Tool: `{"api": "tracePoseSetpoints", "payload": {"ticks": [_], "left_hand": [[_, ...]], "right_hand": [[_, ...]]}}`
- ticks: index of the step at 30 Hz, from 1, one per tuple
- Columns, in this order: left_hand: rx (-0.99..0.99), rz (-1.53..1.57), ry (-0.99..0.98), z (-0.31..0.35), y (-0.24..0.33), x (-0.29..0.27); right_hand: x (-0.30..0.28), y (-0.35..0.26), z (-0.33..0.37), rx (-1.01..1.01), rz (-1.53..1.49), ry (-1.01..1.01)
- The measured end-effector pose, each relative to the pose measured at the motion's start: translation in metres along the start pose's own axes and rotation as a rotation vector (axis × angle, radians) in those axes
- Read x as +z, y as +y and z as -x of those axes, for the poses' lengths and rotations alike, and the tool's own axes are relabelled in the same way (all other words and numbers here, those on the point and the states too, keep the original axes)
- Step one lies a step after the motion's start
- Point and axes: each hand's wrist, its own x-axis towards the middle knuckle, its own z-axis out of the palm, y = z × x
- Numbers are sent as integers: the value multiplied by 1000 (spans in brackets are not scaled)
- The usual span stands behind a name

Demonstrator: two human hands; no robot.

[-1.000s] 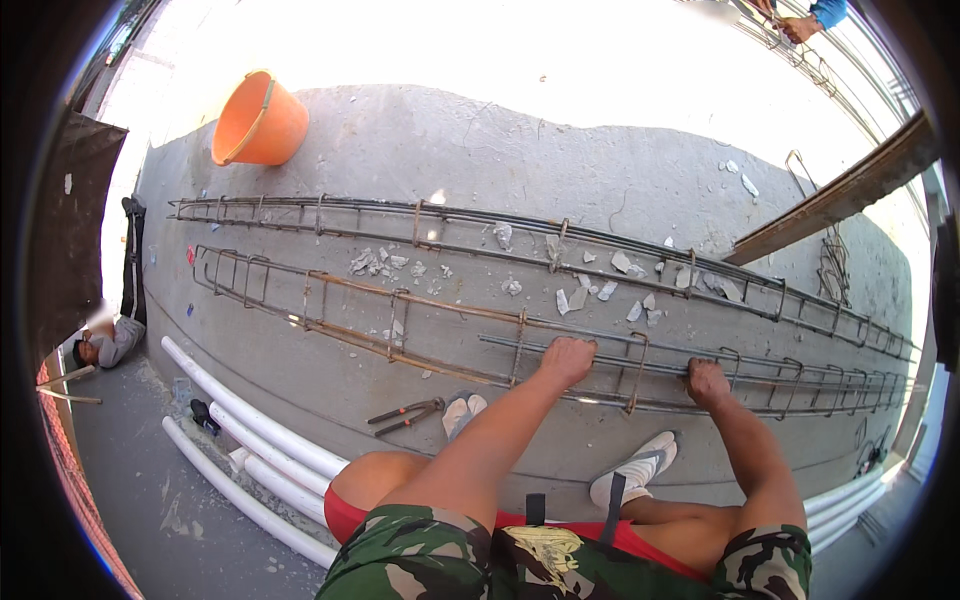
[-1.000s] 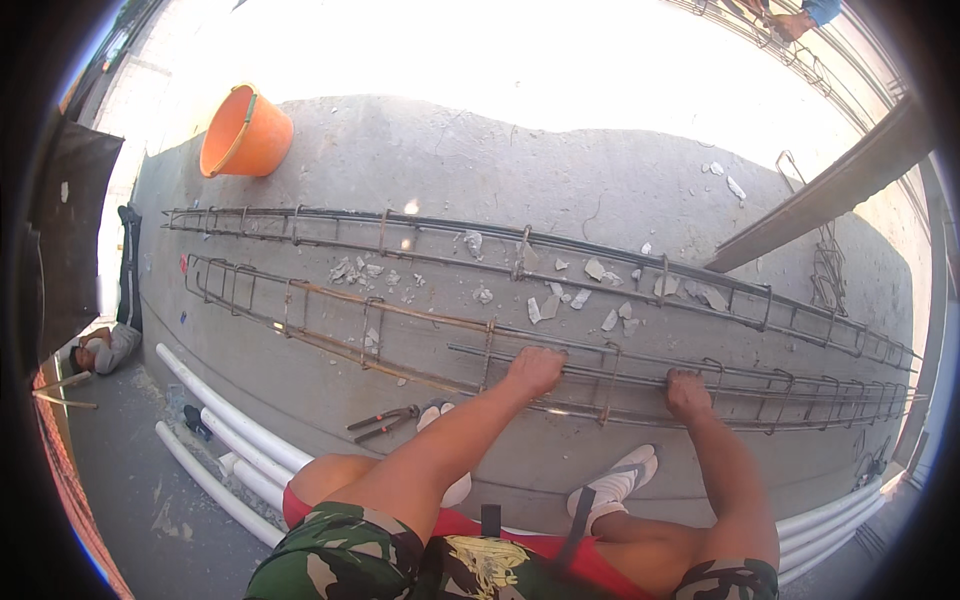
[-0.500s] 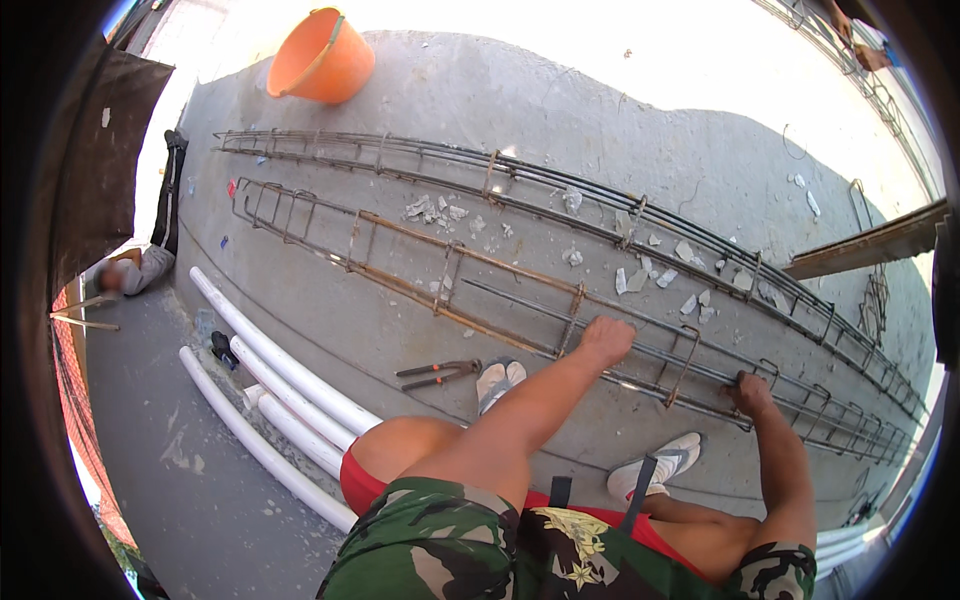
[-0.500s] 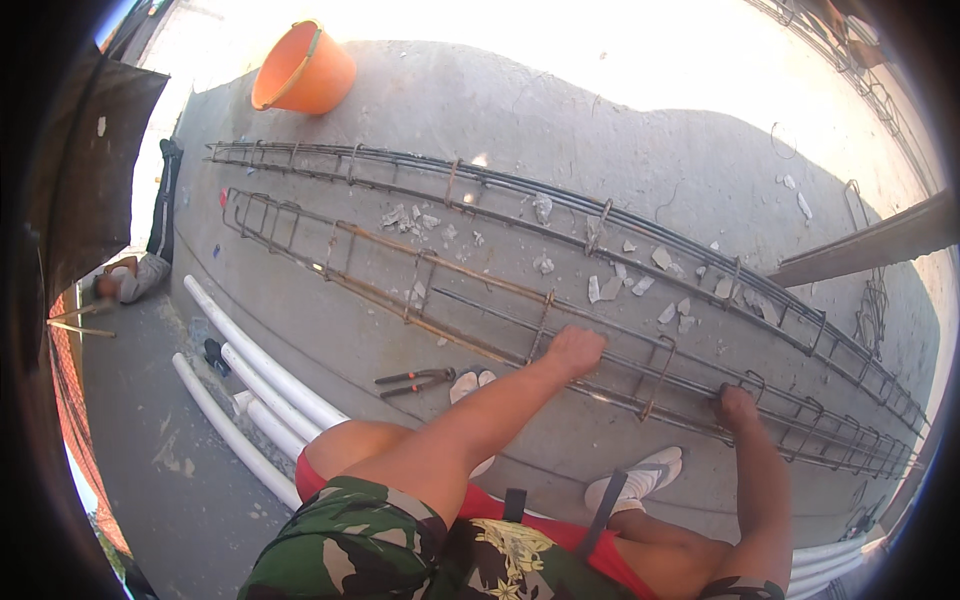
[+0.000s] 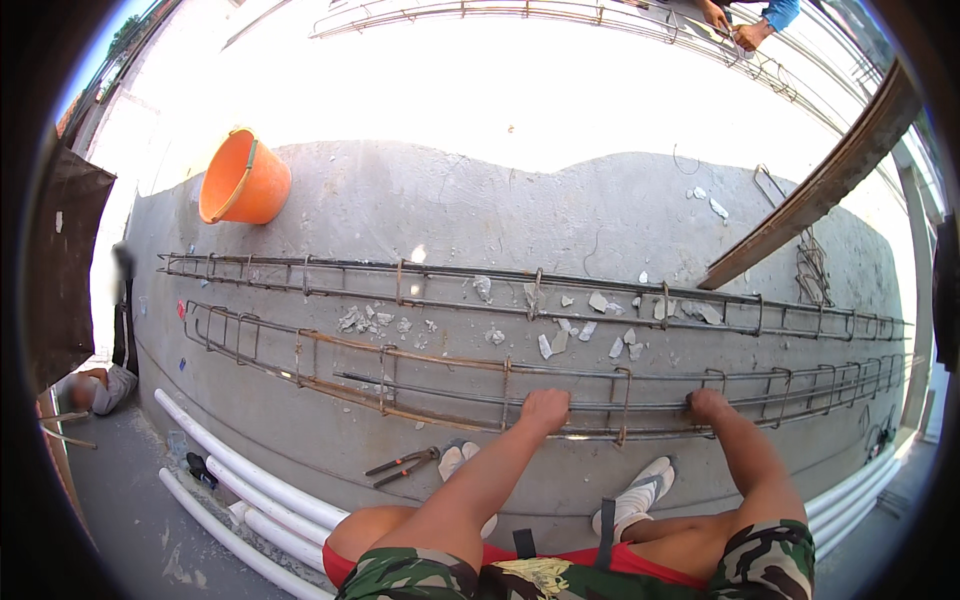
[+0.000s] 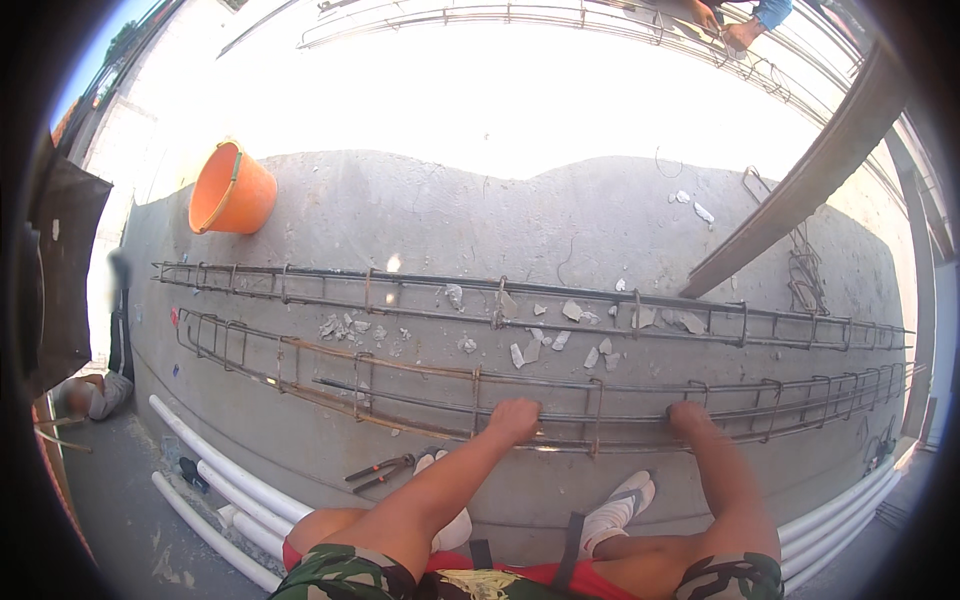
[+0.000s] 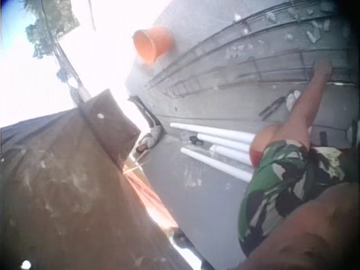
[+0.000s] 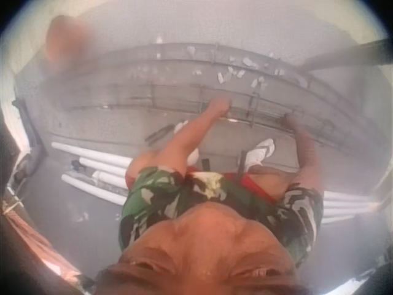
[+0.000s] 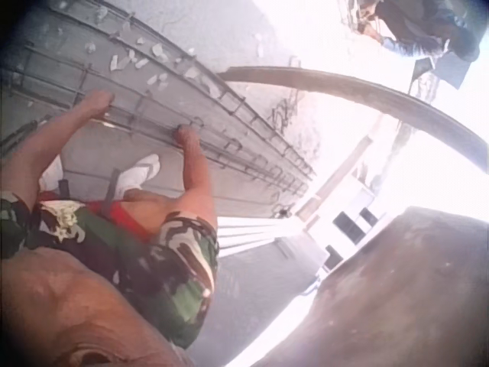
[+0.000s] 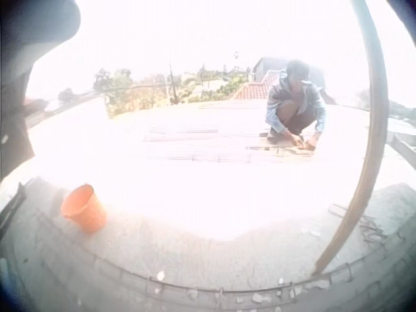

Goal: The person arranges long metal rods on a concrete rooftop and ties them together with wire using pliers. Another worker assists by holding a rod and tying nearby sections. The person also briefly handles a large tarp with the coworker.

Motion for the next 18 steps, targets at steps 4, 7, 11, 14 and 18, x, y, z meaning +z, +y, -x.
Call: {"api": "tracePoseSetpoints", "payload": {"ticks": [4,7,11,14,18], "left_hand": [[62,-29,20,-10,5,-6],[98,-15,34,-16,13,7],[49,45,-3,-17,30,11],[-24,44,-72,-10,6,14],[-7,45,23,-1,-3,3]], "right_hand": [[48,22,-22,41,-70,122],[24,-16,-27,-1,-98,142],[17,-87,-22,-115,-158,181],[-12,-100,-12,-274,-352,90],[-16,-9,3,30,-78,-87]]}}
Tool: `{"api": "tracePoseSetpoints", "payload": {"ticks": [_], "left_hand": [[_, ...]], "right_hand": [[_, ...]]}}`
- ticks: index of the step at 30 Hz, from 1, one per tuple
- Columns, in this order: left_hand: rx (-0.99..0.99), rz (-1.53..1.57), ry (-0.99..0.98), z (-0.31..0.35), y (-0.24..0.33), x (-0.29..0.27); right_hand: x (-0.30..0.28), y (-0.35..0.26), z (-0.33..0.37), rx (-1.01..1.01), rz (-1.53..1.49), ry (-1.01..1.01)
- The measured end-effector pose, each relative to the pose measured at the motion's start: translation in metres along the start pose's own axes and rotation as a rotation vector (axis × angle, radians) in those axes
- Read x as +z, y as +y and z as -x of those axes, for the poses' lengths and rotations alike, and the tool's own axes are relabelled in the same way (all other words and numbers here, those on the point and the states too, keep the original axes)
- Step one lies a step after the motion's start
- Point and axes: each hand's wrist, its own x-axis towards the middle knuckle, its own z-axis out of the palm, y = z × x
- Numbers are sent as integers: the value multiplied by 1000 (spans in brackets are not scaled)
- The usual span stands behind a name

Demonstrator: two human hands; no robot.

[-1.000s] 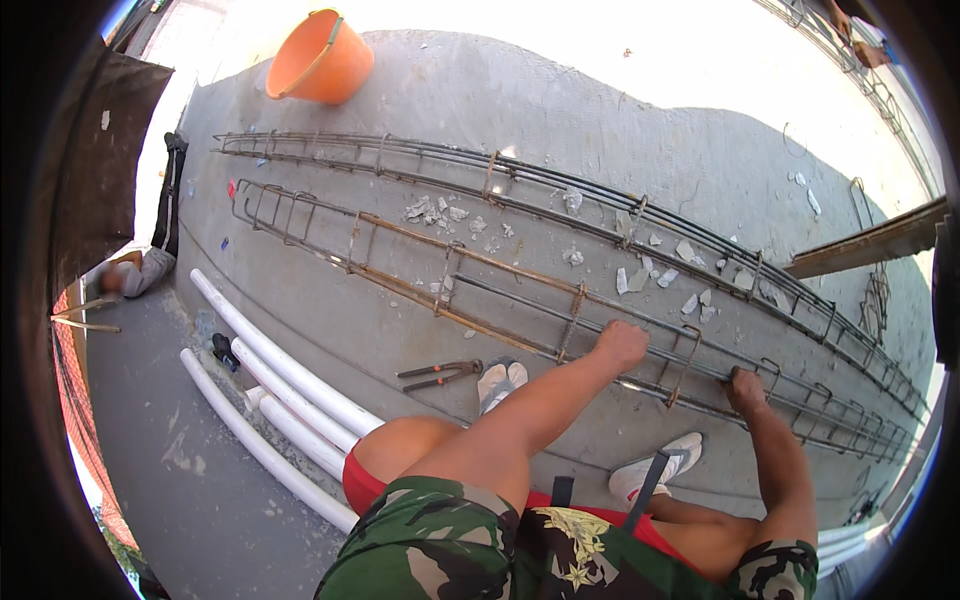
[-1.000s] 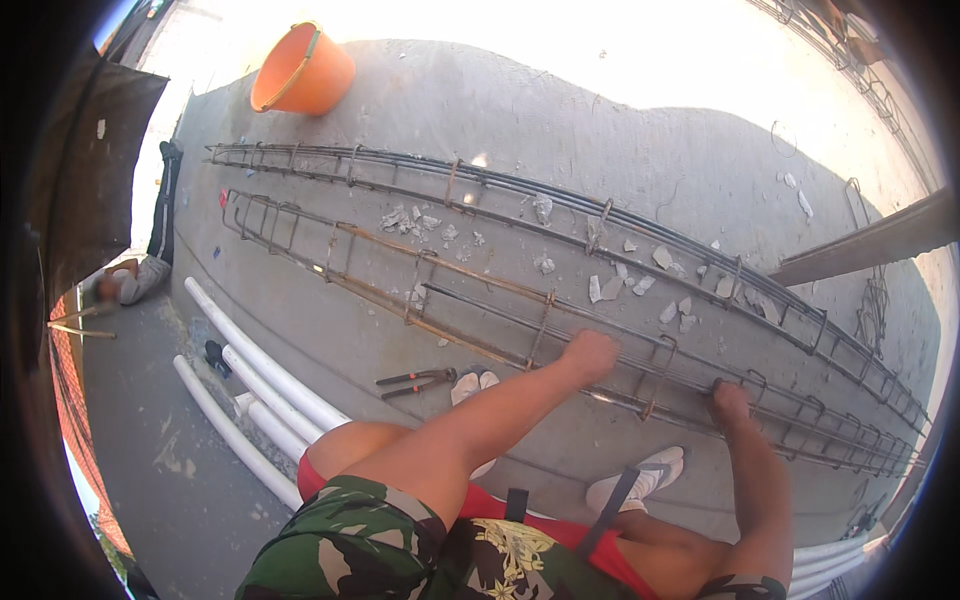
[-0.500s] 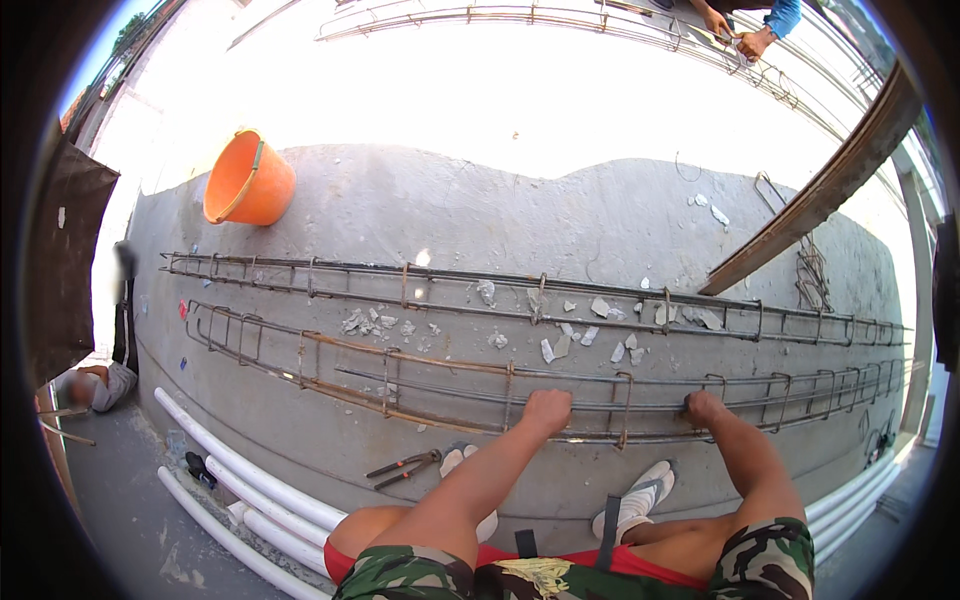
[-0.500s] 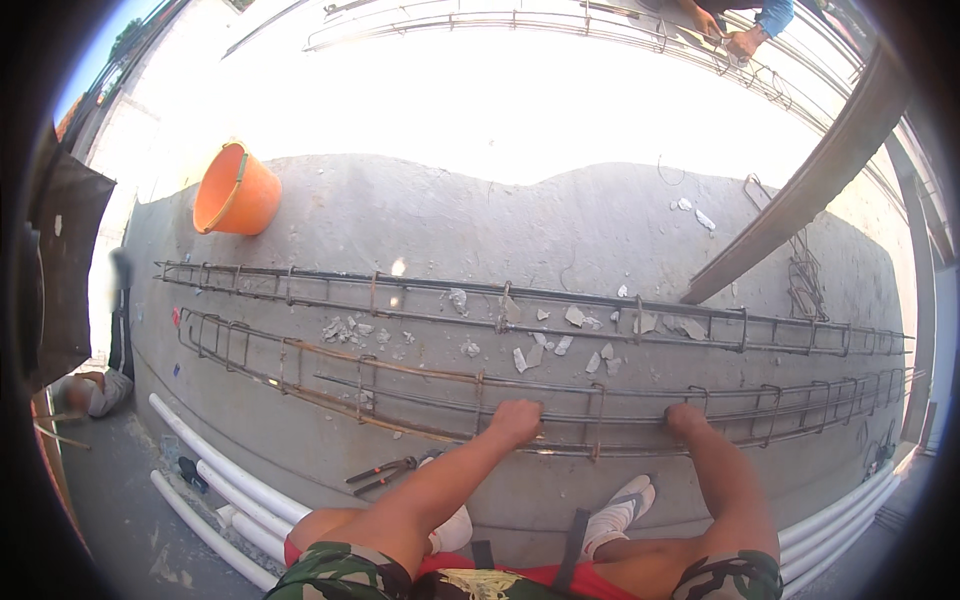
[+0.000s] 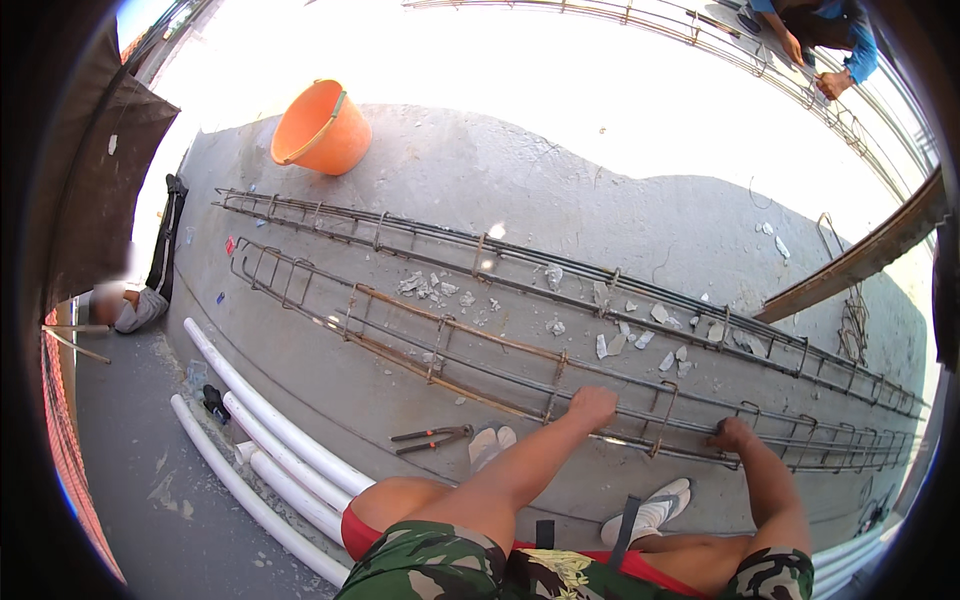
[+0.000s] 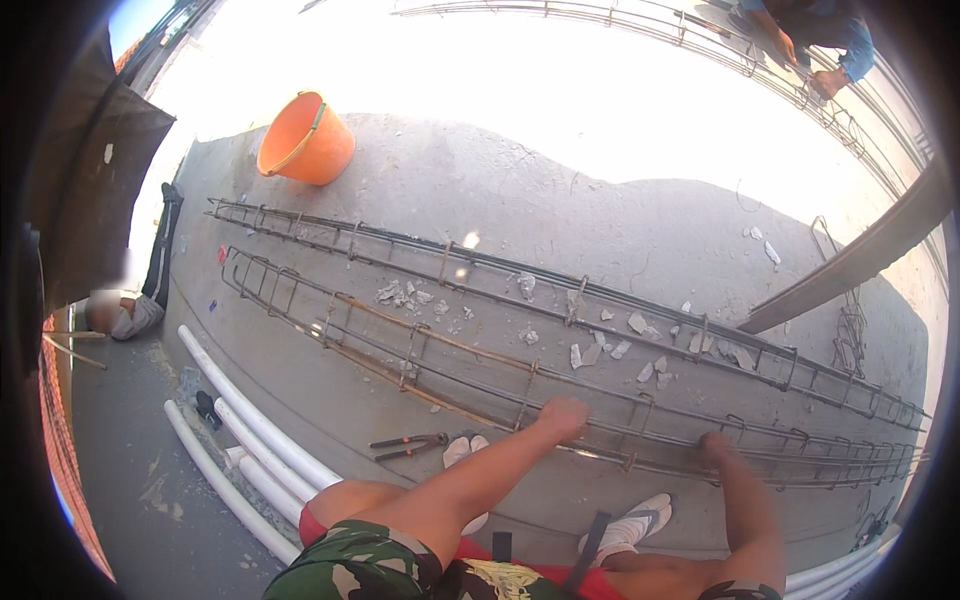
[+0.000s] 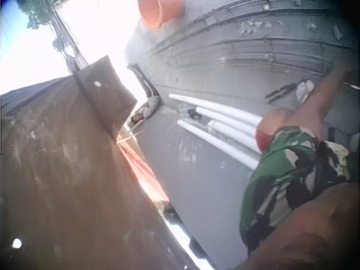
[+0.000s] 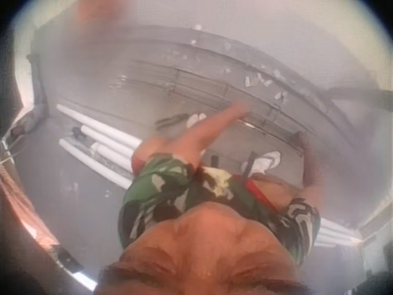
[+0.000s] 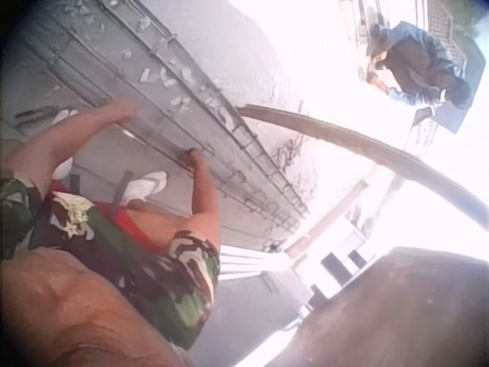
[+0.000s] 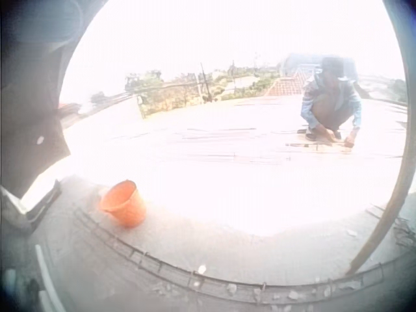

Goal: The person arranges long metal rods on a concrete rooftop and ties them together with wire using pliers. Another worker assists by holding a rod and tying nearby sections. The person also briefly handles a large tarp with the coworker.

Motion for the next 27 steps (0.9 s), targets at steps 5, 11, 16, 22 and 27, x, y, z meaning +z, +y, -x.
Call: {"api": "tracePoseSetpoints", "payload": {"ticks": [5,11,16,22,27], "left_hand": [[-14,-53,94,-12,0,-1],[60,-108,109,-21,7,17],[89,-119,78,-31,24,28],[36,-98,212,-32,18,35],[70,-119,276,-33,13,36]], "right_hand": [[17,15,-10,43,18,96],[22,13,1,-6,-31,212],[26,10,-11,67,-118,265],[39,23,-28,-22,-121,358],[40,18,-21,-38,-160,371]]}}
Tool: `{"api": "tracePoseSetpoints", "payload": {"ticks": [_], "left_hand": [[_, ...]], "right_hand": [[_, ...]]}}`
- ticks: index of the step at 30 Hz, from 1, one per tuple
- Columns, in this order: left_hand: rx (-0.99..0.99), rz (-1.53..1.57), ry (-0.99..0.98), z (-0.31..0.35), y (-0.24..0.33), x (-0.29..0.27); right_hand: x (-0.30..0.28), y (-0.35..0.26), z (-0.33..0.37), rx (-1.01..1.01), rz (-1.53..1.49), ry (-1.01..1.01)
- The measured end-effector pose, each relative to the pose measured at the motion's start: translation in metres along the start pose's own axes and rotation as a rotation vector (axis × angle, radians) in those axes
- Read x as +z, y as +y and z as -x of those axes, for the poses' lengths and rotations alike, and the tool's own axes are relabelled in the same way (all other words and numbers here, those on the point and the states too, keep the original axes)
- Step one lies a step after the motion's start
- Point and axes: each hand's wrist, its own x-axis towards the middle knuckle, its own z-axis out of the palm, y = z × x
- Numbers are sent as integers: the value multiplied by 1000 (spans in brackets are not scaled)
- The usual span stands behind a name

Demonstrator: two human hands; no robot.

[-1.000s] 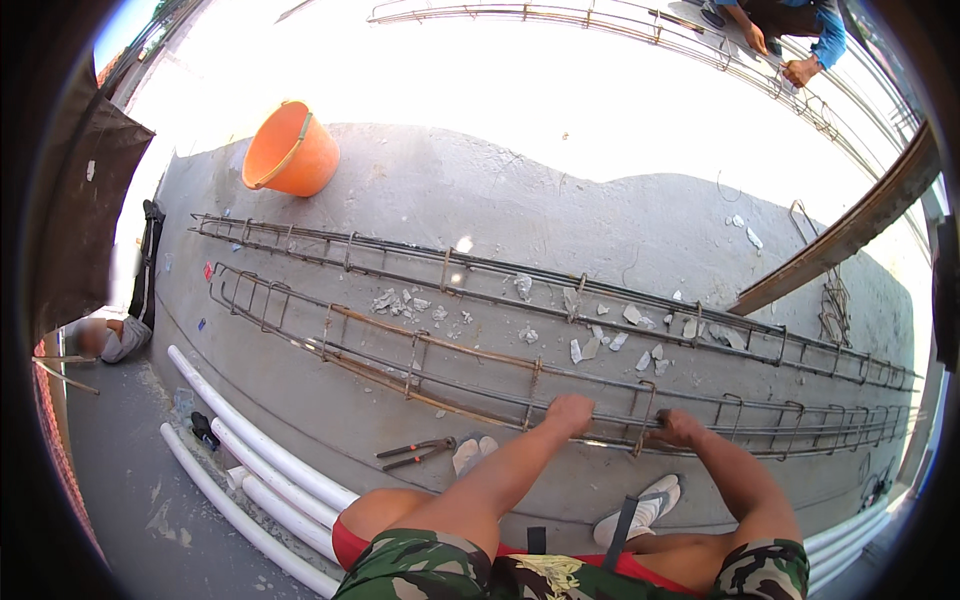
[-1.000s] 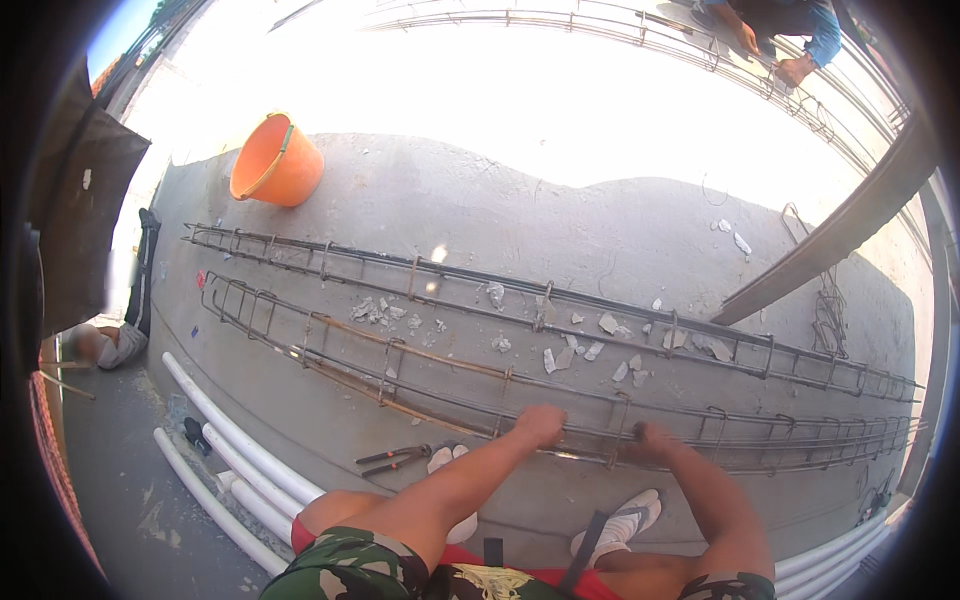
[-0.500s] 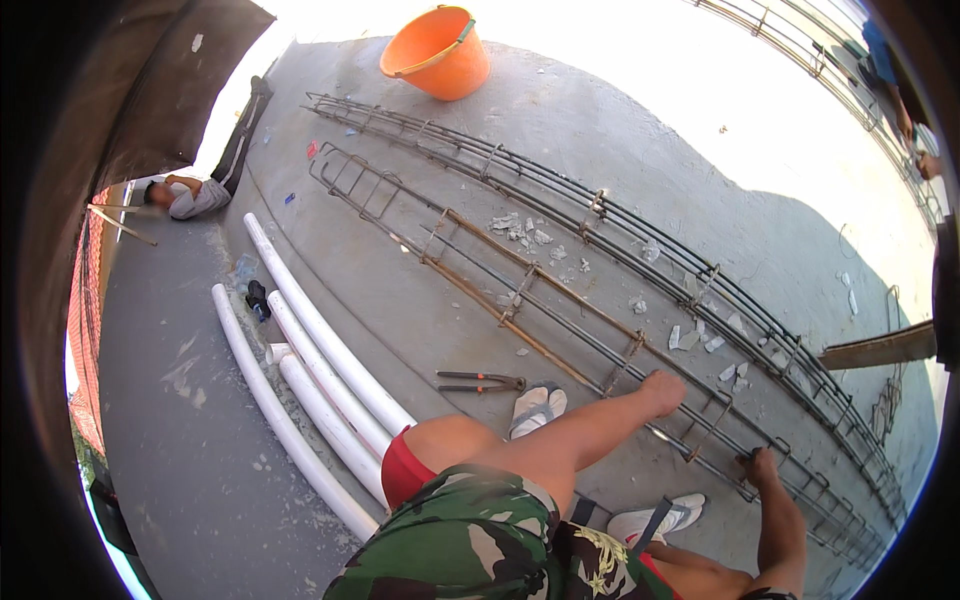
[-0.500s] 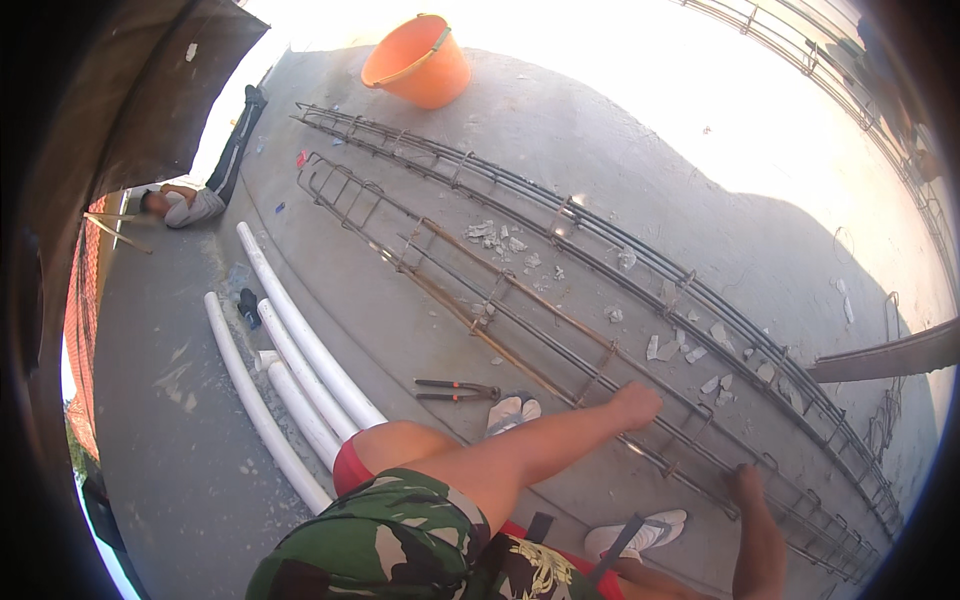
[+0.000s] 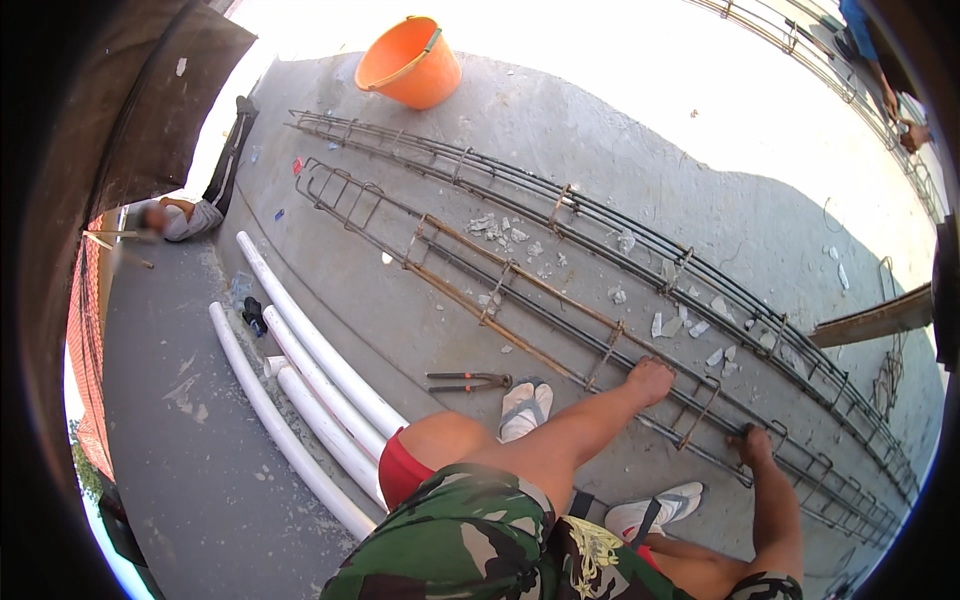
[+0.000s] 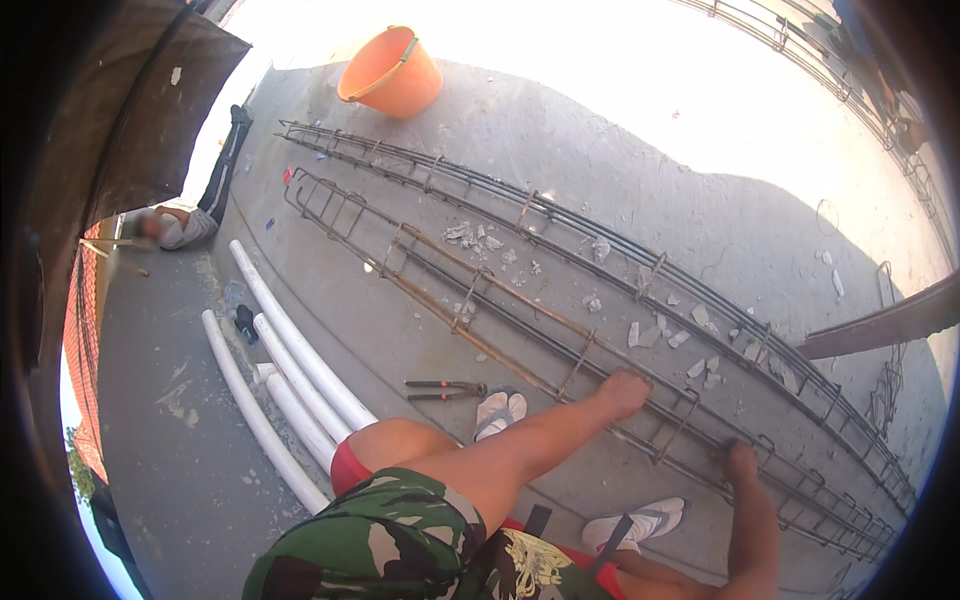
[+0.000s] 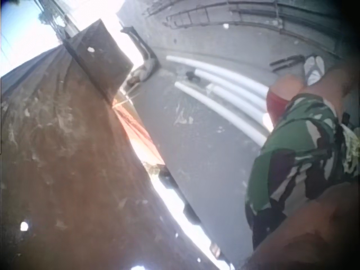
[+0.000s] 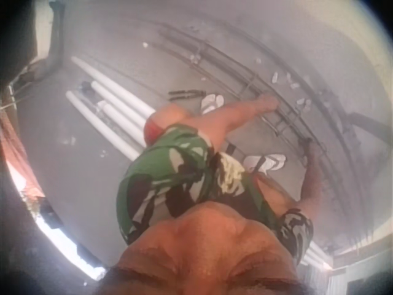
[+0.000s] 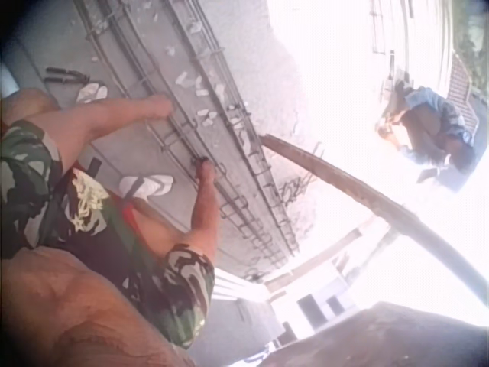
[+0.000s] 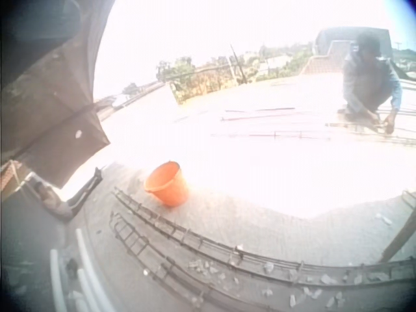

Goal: The person arranges long metal rods on a concrete rooftop and ties them together with wire using pliers. Another worker assists by holding a rod and tying nearby sections. The person also briefly handles a large tarp with the coworker.

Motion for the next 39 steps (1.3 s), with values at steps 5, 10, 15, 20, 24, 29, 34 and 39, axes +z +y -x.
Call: {"api": "tracePoseSetpoints", "payload": {"ticks": [5,10,15,20,24,29,34,39], "left_hand": [[10,45,-219,-6,1,-5],[-41,26,-628,-21,-5,-32],[-134,-65,-528,-4,-46,-32],[-77,-99,-532,-4,-35,-70],[-82,-53,-564,-11,-21,-30],[-102,9,-462,1,-54,-5],[-150,-72,-302,13,-50,-15],[-51,-35,-428,4,-41,-27]], "right_hand": [[-4,-19,2,-73,-79,2],[-12,-93,-3,-179,-151,-22],[-55,-54,10,-50,-49,-259],[-44,-30,13,-85,-66,-159],[-20,-75,0,-219,-114,-105],[-36,-125,6,-261,-151,-173],[-42,-47,13,-61,-62,-298],[-25,-64,2,-223,-56,-179]]}}
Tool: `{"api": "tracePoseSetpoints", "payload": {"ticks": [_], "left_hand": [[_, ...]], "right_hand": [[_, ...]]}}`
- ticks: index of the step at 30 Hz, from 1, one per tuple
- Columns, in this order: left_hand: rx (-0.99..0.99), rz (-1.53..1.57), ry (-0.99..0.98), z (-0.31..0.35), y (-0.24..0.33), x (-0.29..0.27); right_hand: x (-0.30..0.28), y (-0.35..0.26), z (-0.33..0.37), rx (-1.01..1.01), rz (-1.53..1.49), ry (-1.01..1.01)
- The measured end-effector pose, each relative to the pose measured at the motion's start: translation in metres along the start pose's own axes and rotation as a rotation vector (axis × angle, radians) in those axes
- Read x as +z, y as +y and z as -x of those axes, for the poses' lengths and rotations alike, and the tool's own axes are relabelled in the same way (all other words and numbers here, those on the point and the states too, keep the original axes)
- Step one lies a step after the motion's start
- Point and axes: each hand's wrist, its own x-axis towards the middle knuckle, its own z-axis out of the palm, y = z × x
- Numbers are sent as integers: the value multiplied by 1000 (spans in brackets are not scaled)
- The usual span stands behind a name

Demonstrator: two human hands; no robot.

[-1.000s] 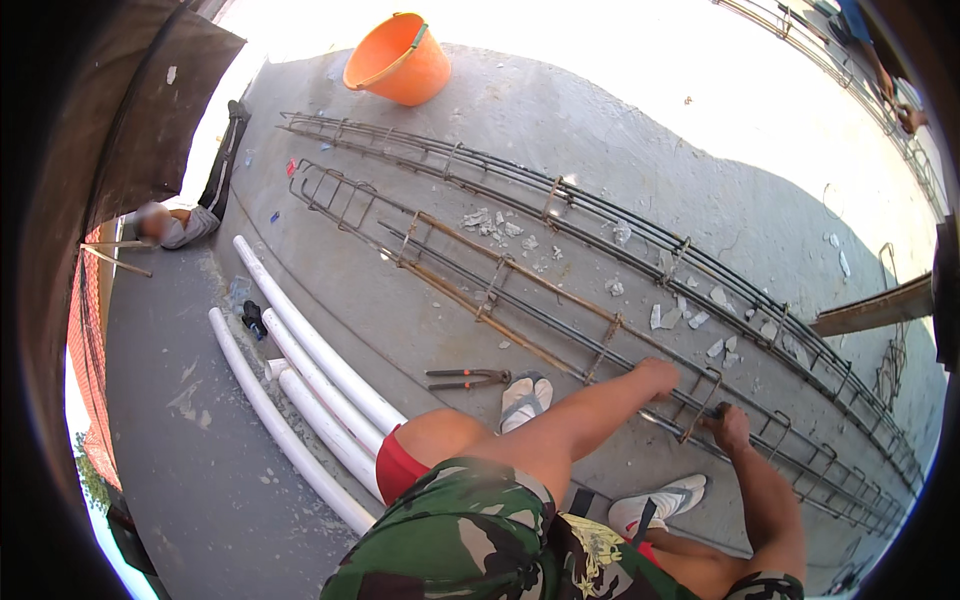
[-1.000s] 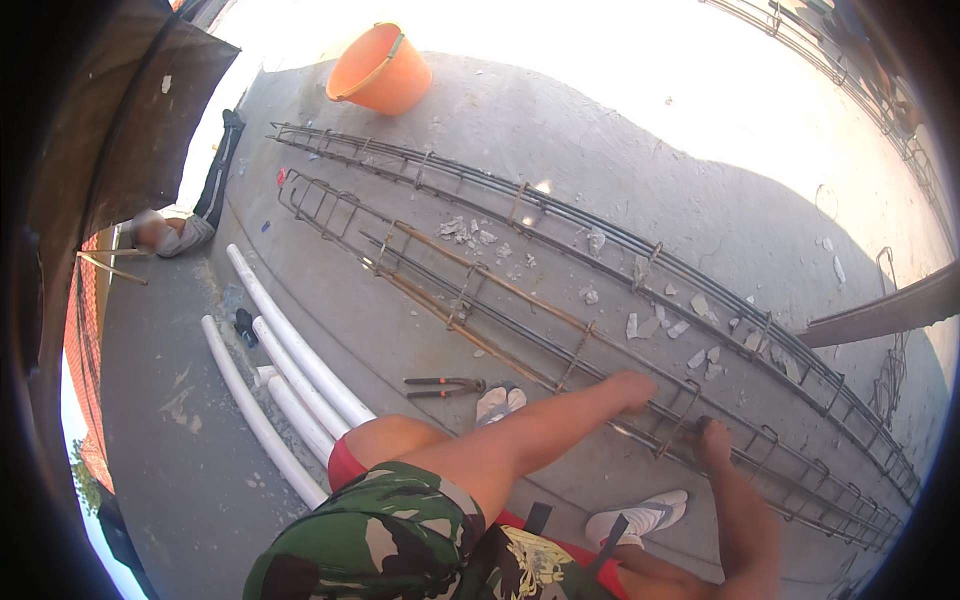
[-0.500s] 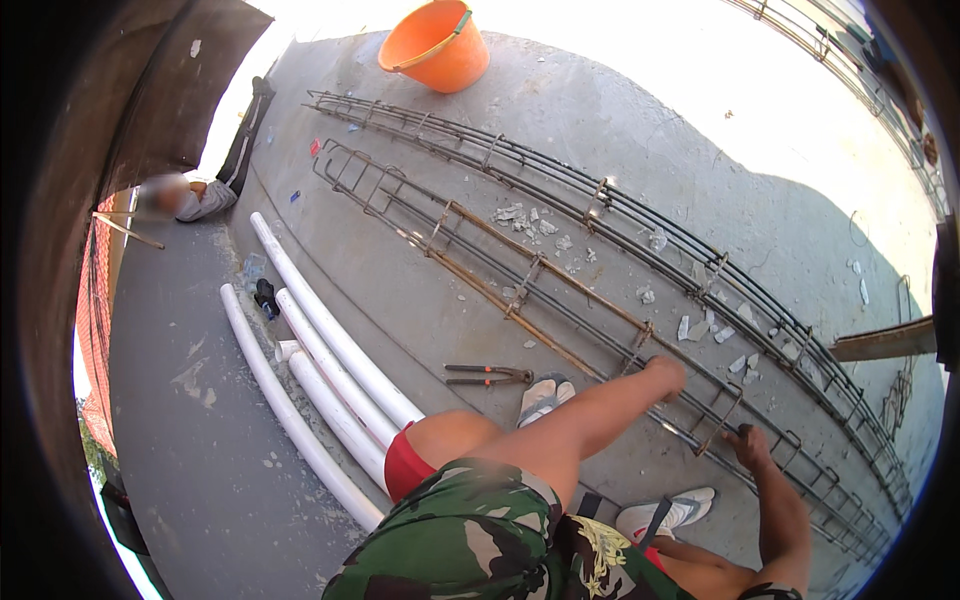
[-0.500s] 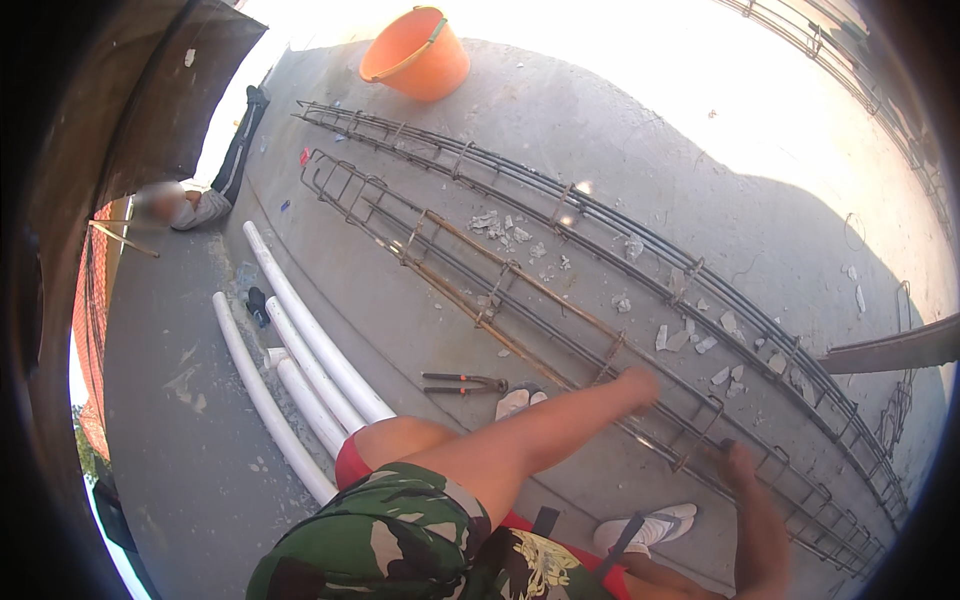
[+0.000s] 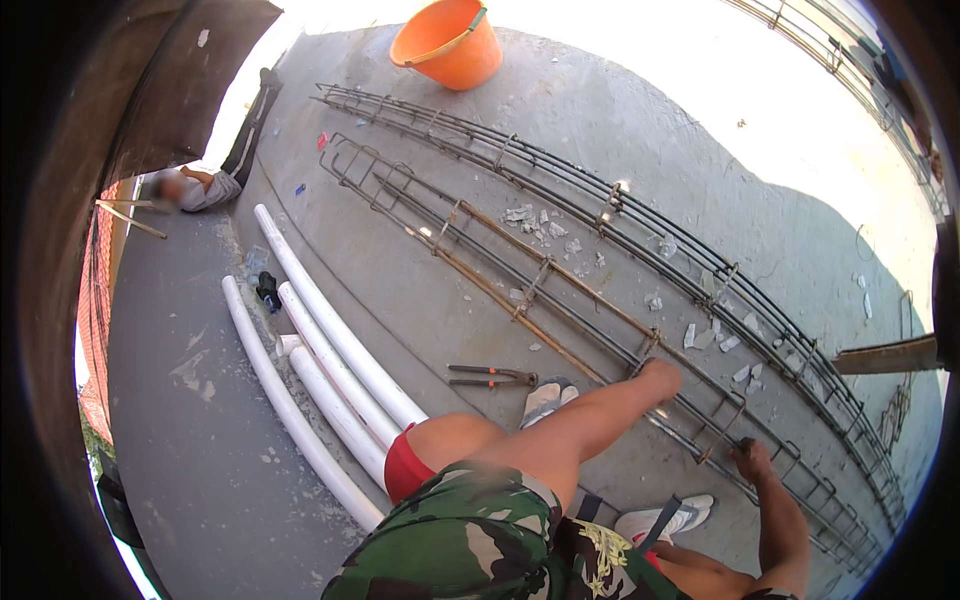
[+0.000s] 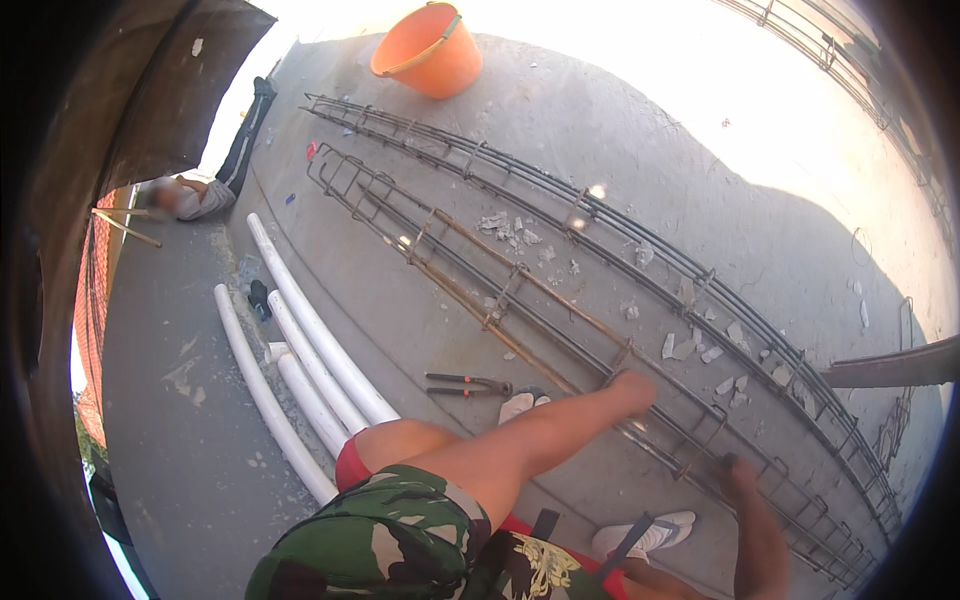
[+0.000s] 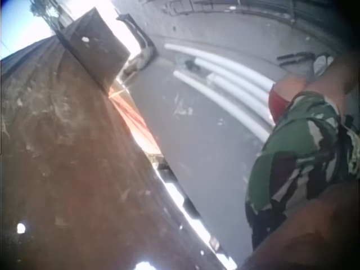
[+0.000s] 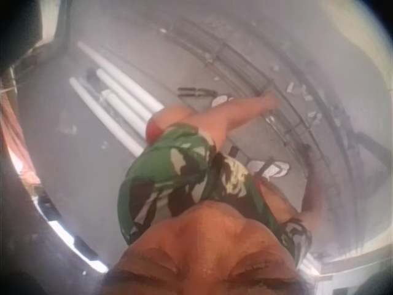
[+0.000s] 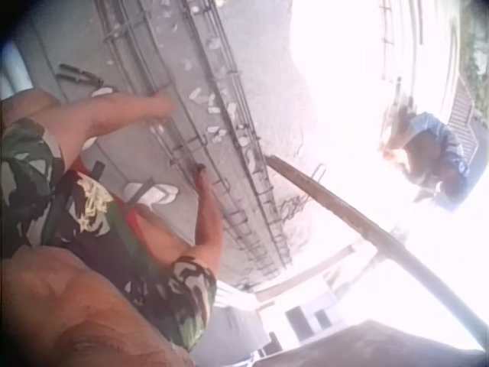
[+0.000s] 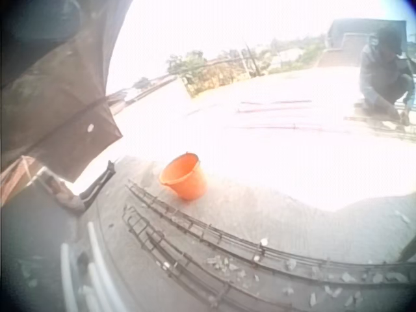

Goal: The person arranges long metal rods on a concrete rooftop and ties them together with wire using pliers. Another worker assists by holding a rod and tying nearby sections. The person also briefly handles a large tarp with the coworker.

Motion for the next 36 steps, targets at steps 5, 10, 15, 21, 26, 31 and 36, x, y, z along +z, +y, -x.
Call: {"api": "tracePoseSetpoints", "payload": {"ticks": [5,10,15,21,26,31,36], "left_hand": [[-10,30,-110,-1,12,-5],[-81,-55,55,-3,-15,20],[-67,-47,2,0,-4,10],[30,-56,279,16,29,-7],[104,-104,381,15,45,2],[33,-202,372,8,24,29],[39,-200,239,20,21,16]], "right_hand": [[-1,-63,-15,-71,-176,14],[0,-5,0,-16,119,-11],[1,8,6,29,76,-38],[-6,-55,0,-123,-284,133],[-12,-74,11,-110,78,343],[-2,-19,11,-21,518,194],[12,7,2,-30,661,-16]]}}
